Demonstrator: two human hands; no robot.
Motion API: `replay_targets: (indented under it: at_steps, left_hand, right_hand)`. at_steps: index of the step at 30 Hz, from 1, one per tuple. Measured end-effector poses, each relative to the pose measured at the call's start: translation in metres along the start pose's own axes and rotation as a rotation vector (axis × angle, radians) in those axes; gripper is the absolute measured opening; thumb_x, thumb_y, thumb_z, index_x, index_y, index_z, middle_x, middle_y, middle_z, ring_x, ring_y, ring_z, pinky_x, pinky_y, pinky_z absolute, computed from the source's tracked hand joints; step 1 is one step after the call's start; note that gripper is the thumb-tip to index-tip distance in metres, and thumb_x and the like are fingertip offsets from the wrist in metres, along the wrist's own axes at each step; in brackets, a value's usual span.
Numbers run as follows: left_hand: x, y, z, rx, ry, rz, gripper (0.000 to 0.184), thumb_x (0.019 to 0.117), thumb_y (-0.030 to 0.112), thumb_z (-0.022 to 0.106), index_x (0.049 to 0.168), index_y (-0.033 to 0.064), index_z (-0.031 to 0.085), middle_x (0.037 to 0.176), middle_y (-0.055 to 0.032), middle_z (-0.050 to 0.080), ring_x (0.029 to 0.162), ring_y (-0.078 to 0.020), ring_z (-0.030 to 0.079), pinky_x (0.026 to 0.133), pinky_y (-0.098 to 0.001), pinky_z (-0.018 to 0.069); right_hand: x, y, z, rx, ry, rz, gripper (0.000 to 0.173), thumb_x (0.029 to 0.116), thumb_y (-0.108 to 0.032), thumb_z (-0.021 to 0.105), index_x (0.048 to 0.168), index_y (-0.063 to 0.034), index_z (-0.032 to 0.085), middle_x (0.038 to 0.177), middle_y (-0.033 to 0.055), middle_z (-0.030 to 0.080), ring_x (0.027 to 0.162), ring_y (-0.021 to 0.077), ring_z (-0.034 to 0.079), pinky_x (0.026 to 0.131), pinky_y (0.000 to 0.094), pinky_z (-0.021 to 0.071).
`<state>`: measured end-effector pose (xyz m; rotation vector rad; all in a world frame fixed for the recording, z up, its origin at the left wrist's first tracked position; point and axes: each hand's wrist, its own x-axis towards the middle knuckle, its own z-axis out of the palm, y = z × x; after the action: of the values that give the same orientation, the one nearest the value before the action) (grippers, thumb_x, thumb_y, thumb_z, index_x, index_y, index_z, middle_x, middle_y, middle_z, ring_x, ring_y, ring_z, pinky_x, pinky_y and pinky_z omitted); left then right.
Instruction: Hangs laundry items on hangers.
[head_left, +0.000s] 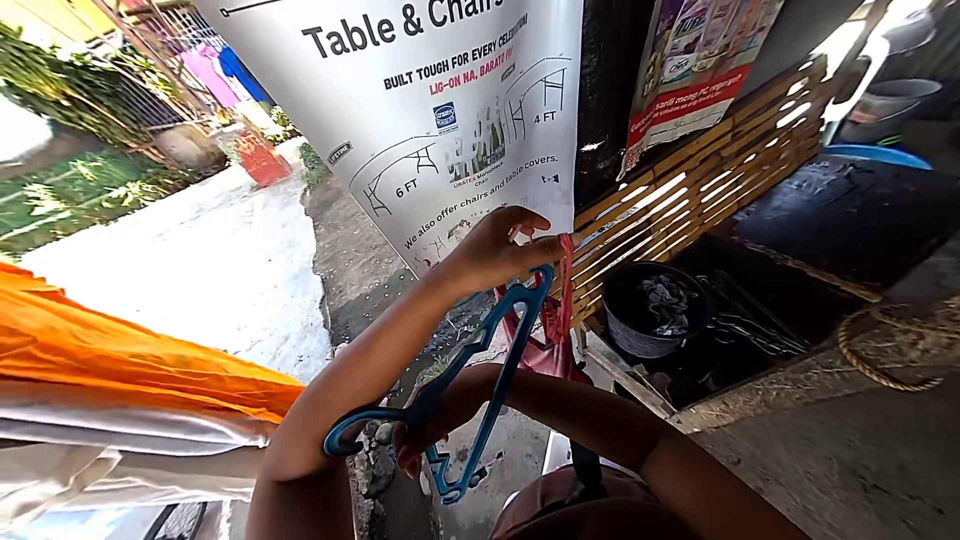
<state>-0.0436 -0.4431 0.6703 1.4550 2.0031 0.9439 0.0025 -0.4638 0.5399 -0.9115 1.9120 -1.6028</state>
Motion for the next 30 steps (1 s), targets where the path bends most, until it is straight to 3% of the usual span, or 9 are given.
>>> replay_targets:
  at_steps: [5,8,12,19,23,25,28,30]
  left_hand:
    - [-0.005,0.006,0.011,-0.042,-0.017,0.017,0.044,0.0966,0.029,0.068,0.127,-0.0014,0.06,0.125,-0.016,0.057,0.107,-0.0203,0.058,0.088,-0.0376,0.0506]
    - [-0.008,0.005,0.01,-0.061,-0.003,0.042,0.045,0.0958,0.031,0.068,0.127,-0.001,0.061,0.124,-0.0141,0.058,0.11,-0.0186,0.056,0.092,-0.0372,0.0487]
    - [-0.009,0.0,0.017,-0.087,-0.046,0.06,0.046,0.0923,0.034,0.071,0.125,0.0018,0.062,0.119,-0.01,0.06,0.1,-0.0137,0.059,0.084,-0.0333,0.0518]
    - [-0.017,-0.013,0.016,-0.115,-0.041,0.088,0.059,0.087,0.048,0.073,0.127,0.0065,0.061,0.116,-0.0035,0.058,0.085,-0.0071,0.057,0.068,-0.0234,0.0495]
    - [-0.016,-0.022,0.016,-0.152,-0.062,0.115,0.054,0.0842,0.023,0.08,0.131,0.0057,0.06,0.117,-0.0037,0.058,0.071,-0.0039,0.053,0.059,-0.0184,0.047]
    - [-0.015,-0.022,0.016,-0.155,-0.135,0.15,0.06,0.0826,0.009,0.08,0.138,0.0048,0.056,0.12,-0.0038,0.058,0.071,-0.002,0.055,0.061,-0.0161,0.0494]
    - [-0.016,-0.02,0.014,-0.185,-0.214,0.153,0.062,0.0836,-0.007,0.07,0.142,0.0036,0.052,0.124,-0.0058,0.059,0.073,-0.0032,0.058,0.063,-0.0162,0.0511]
    - [-0.019,-0.03,0.008,-0.258,-0.18,0.171,0.054,0.0883,-0.004,0.06,0.141,0.0067,0.053,0.122,-0.0048,0.062,0.073,-0.0034,0.059,0.062,-0.016,0.0514]
  right_hand:
    - [-0.006,0.011,-0.001,-0.037,0.061,-0.134,0.016,0.1004,-0.011,0.061,0.101,0.0033,0.068,0.083,-0.0008,0.067,0.067,-0.005,0.052,0.059,0.0156,0.0404]
    - [-0.018,0.012,-0.003,-0.074,0.099,-0.121,0.018,0.1,-0.012,0.063,0.102,0.005,0.069,0.083,0.0021,0.068,0.067,-0.0025,0.053,0.06,0.0173,0.0419]
    - [-0.03,0.013,-0.009,-0.093,0.108,-0.077,0.019,0.1,-0.014,0.064,0.103,0.0039,0.069,0.082,0.0007,0.066,0.065,-0.0026,0.052,0.059,0.017,0.0415]
    - [-0.053,0.023,-0.012,-0.12,0.271,-0.229,0.02,0.1008,-0.013,0.062,0.101,0.0059,0.069,0.079,0.0019,0.066,0.066,-0.0041,0.052,0.062,0.0149,0.0424]
    - [-0.058,0.024,-0.013,-0.132,0.332,-0.381,0.021,0.1012,-0.011,0.059,0.099,0.007,0.069,0.077,0.0017,0.066,0.065,-0.0055,0.055,0.06,0.013,0.0443]
    - [-0.059,0.024,-0.012,-0.125,0.374,-0.468,0.022,0.1018,-0.01,0.058,0.1,0.009,0.069,0.079,0.0044,0.067,0.065,-0.0045,0.055,0.061,0.0131,0.0452]
    - [-0.063,0.021,-0.011,-0.148,0.527,-0.597,0.026,0.1047,-0.014,0.056,0.101,0.0088,0.067,0.084,0.0043,0.067,0.068,-0.0061,0.055,0.063,0.0111,0.0463]
    - [-0.072,0.011,-0.011,-0.169,0.654,-0.623,0.029,0.1059,-0.017,0.054,0.101,0.008,0.067,0.085,0.0024,0.066,0.071,-0.0058,0.055,0.065,0.0118,0.0465]
